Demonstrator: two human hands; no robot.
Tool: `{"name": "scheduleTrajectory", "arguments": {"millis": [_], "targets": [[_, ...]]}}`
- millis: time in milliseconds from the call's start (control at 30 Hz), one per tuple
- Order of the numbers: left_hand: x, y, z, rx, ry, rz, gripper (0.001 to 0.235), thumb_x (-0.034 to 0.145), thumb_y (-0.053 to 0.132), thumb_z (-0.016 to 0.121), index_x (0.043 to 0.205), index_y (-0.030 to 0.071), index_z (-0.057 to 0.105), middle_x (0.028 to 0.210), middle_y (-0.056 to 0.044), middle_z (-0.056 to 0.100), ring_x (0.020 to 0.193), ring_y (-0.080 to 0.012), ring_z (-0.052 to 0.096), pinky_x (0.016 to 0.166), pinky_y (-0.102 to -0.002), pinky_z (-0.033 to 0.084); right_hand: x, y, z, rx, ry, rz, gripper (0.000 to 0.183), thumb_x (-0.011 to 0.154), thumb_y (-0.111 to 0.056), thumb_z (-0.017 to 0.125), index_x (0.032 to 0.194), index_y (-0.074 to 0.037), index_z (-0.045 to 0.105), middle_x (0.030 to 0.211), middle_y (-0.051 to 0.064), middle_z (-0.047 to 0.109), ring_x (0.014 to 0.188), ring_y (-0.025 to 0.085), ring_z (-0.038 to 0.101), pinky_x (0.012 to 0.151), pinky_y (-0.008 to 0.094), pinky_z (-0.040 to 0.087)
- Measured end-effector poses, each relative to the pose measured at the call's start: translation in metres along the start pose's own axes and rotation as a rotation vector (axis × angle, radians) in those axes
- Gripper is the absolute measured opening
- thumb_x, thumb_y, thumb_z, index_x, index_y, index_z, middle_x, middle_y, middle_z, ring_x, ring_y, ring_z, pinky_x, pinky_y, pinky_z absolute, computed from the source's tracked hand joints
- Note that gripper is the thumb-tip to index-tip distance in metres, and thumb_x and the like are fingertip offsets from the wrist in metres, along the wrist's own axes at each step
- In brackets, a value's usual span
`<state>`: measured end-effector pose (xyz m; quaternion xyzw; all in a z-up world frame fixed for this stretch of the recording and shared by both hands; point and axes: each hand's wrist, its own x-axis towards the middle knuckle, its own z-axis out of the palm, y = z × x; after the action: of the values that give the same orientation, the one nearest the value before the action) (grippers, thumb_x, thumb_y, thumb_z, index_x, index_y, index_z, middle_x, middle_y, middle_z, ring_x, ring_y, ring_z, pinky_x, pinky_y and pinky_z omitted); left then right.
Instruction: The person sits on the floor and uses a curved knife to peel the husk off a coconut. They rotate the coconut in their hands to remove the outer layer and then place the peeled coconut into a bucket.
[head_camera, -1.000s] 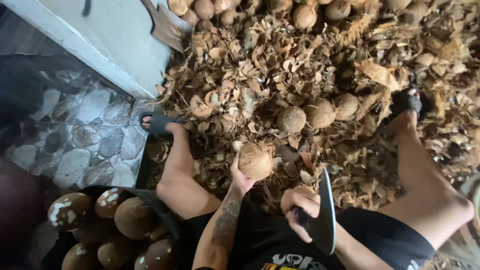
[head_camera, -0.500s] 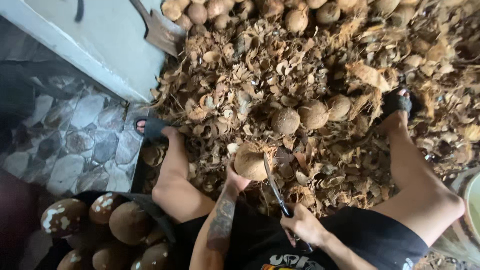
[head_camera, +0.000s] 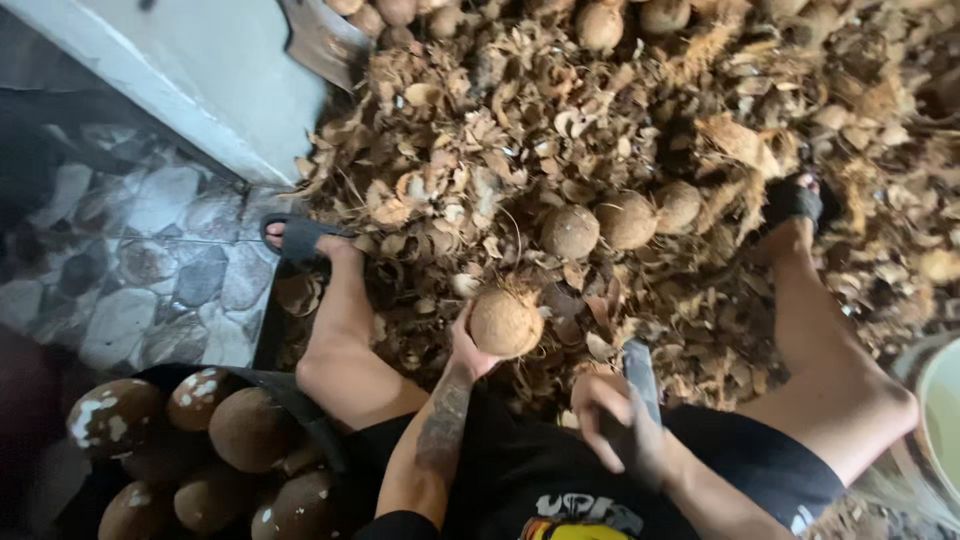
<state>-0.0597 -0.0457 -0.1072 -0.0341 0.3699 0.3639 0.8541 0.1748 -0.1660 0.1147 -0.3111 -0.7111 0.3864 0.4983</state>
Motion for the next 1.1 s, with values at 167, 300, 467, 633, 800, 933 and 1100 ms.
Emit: {"name": "scheduleTrajectory", "arguments": {"millis": [167, 300, 467, 633, 800, 933, 1100], "targets": [[-0.005, 0.000, 0.013, -0.011, 0.057, 0.249, 0.063, 0.077, 0.062, 0.067, 0.124, 0.020, 0.071, 0.135, -0.015, 0.069, 0.129, -0.0405, 0.063, 0.103, -0.061, 0.053, -0.075, 0.106, 0.006, 0.073, -0.232, 1.392, 0.059, 0.097, -0.006, 0.058, 0.149, -0.020, 0.035, 0.050, 0.011, 0.056, 0.037, 0.024, 0.054, 0.038, 0.036, 0.048], [-0.023, 0.005, 0.021, 0.076, 0.302, 0.185, 0.063, 0.093, 0.059, 0.062, 0.117, 0.002, 0.075, 0.105, -0.017, 0.074, 0.092, -0.0345, 0.071, 0.074, -0.044, 0.059, -0.072, 0.086, 0.006, -0.142, -0.294, 1.378, 0.019, 0.100, -0.019, 0.069, 0.102, -0.003, 0.059, 0.062, 0.005, 0.068, 0.042, 0.015, 0.062, 0.036, 0.027, 0.051], [-0.014, 0.011, 0.018, 0.041, 0.124, 0.079, 0.075, 0.087, 0.065, 0.055, 0.147, 0.019, 0.059, 0.155, -0.021, 0.054, 0.141, -0.0444, 0.050, 0.110, -0.068, 0.045, -0.010, -0.004, 0.011, 0.380, -0.019, -0.044, 0.095, 0.108, -0.017, 0.059, 0.167, -0.021, -0.015, 0.077, 0.014, 0.059, 0.063, 0.023, 0.056, 0.060, 0.033, 0.054], [-0.032, 0.009, 0.043, 0.059, 0.337, 0.110, 0.074, 0.088, 0.064, 0.056, 0.145, 0.017, 0.064, 0.154, -0.019, 0.057, 0.138, -0.0427, 0.052, 0.109, -0.061, 0.046, -0.025, 0.031, 0.009, 0.026, -0.263, 0.918, 0.016, 0.101, -0.029, 0.052, 0.102, -0.013, 0.050, 0.044, -0.002, 0.055, 0.044, 0.010, 0.053, 0.069, 0.027, 0.058], [-0.011, -0.003, 0.018, 0.104, 0.336, 0.204, 0.065, 0.086, 0.054, 0.067, 0.126, 0.004, 0.076, 0.115, -0.019, 0.077, 0.102, -0.0358, 0.072, 0.081, -0.044, 0.059, -0.080, 0.084, 0.013, -0.063, -0.321, 1.415, 0.048, 0.102, -0.021, 0.062, 0.144, -0.002, 0.048, 0.072, 0.005, 0.066, 0.049, 0.013, 0.061, 0.042, 0.025, 0.054], [-0.001, 0.010, 0.017, 0.107, -0.112, 0.284, 0.053, 0.098, 0.050, 0.057, 0.134, 0.012, 0.066, 0.136, -0.019, 0.067, 0.124, -0.0401, 0.063, 0.099, -0.058, 0.053, -0.048, 0.026, 0.018, 0.408, -0.156, 1.108, 0.021, 0.097, -0.006, 0.061, 0.077, -0.002, 0.056, 0.049, 0.012, 0.063, 0.036, 0.022, 0.059, 0.047, 0.030, 0.054], [-0.003, 0.007, 0.006, 0.071, 0.136, 0.162, 0.061, 0.087, 0.057, 0.063, 0.134, 0.018, 0.064, 0.146, -0.019, 0.060, 0.135, -0.0404, 0.056, 0.110, -0.064, 0.047, -0.020, -0.023, 0.008, 0.172, -0.216, 0.285, 0.010, 0.086, -0.008, 0.063, 0.077, -0.013, 0.062, 0.065, -0.002, 0.062, 0.050, 0.017, 0.056, 0.049, 0.031, 0.047]]}}
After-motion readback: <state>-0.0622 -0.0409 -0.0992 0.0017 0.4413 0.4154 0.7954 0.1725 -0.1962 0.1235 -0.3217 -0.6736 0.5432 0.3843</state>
